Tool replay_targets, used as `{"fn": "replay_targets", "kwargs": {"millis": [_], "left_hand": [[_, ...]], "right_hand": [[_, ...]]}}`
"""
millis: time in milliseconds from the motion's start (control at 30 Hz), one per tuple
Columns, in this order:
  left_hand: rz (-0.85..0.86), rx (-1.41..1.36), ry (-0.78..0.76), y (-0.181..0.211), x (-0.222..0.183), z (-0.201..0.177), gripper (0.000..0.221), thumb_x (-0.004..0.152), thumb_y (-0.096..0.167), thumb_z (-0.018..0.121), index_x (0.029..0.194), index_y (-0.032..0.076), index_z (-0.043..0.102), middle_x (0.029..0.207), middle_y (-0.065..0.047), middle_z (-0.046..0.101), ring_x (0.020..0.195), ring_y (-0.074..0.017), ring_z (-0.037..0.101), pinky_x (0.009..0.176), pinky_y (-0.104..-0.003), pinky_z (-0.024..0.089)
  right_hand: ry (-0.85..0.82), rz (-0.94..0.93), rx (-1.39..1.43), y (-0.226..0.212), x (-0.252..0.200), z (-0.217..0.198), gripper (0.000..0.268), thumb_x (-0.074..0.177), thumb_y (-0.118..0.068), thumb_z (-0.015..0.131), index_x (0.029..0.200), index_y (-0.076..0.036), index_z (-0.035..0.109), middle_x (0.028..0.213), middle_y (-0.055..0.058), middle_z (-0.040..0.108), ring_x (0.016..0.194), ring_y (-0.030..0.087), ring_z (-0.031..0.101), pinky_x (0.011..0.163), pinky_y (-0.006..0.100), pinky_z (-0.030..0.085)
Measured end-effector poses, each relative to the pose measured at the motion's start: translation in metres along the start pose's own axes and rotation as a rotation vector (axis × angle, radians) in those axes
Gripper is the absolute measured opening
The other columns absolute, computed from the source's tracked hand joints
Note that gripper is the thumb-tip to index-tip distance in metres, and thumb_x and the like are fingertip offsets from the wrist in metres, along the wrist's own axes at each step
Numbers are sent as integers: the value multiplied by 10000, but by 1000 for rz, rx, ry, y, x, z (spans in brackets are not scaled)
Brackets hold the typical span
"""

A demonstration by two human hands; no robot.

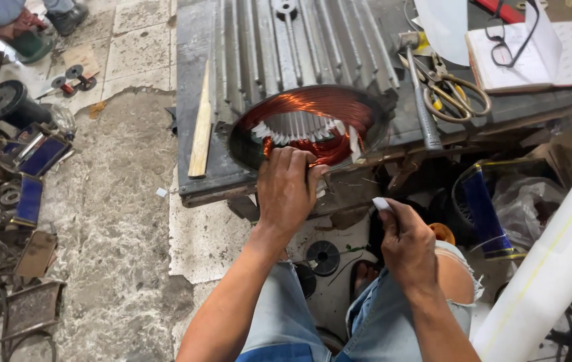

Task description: Inserting insulation paper strips into the slots of an electric motor stator to protect the copper windings.

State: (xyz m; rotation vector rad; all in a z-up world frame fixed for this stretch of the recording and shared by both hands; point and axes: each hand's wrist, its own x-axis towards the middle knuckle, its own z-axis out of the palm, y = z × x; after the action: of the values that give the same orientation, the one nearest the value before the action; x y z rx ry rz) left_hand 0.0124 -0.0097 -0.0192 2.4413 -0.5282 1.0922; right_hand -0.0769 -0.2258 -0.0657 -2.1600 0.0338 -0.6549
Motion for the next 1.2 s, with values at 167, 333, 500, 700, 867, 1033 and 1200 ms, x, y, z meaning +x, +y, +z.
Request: {"fn": "replay_targets", "kwargs": {"millis": [167, 333, 500, 700, 867, 1033, 1200], "left_hand": [[33, 79, -22, 6, 3, -6, 351, 1015, 514, 528, 975, 176, 613, 905, 5, 588, 943, -217, 639, 767, -388, 496], [-13, 66, -109, 13, 6, -11, 405, 1008, 542, 543, 991, 142, 605, 877, -41, 602, 874, -282, 648, 730, -441, 492], [-52, 96, -114, 18, 11, -14, 398, 982, 544, 594, 961, 146, 592, 853, -29, 598, 859, -279, 652, 735, -439, 497], [-54, 87, -96, 16, 7, -11, 397, 970, 556, 596, 937, 162, 570, 839, -3, 588, 850, -253, 647, 744, -426, 473], [-55, 89, -34, 12, 4, -2, 407, 962, 583, 595, 901, 182, 560, 805, 27, 570, 813, -228, 637, 725, -408, 463], [-33, 45, 43, 5, -3, 8, 382, 952, 559, 626, 890, 184, 581, 810, 23, 558, 791, -231, 621, 705, -410, 456], [13, -67, 91, 20, -14, -7, 231, 1038, 272, 628, 1131, 61, 638, 1130, -109, 669, 1104, -298, 628, 846, -418, 511]], "right_hand": [[-3, 28, 14, 4, 2, 1, 152, 1023, -199, 670, 1132, -131, 752, 857, 93, 731, 813, 316, 742, 687, 411, 599], [-6, 33, 54, 11, 3, 1, 185, 994, -225, 695, 1165, -184, 750, 942, 51, 750, 923, 310, 736, 776, 411, 596], [2, 33, 64, 1, 5, -5, 235, 984, -193, 700, 1212, -157, 744, 992, 97, 761, 963, 360, 730, 804, 446, 595], [-27, 87, 87, -12, 7, -15, 314, 963, -179, 721, 1278, -177, 723, 1021, 129, 762, 985, 394, 725, 825, 488, 592], [-54, 71, 84, -9, 7, -14, 321, 956, -178, 731, 1277, -178, 719, 1034, 115, 764, 991, 379, 729, 823, 483, 594], [-2, 44, 46, -10, 8, -10, 387, 852, -198, 850, 1229, -210, 764, 927, 76, 754, 889, 340, 738, 757, 446, 589], [-51, -71, 9, 1, 3, -7, 327, 922, -159, 768, 1217, -23, 729, 976, 99, 718, 882, 247, 703, 793, 363, 550]]}}
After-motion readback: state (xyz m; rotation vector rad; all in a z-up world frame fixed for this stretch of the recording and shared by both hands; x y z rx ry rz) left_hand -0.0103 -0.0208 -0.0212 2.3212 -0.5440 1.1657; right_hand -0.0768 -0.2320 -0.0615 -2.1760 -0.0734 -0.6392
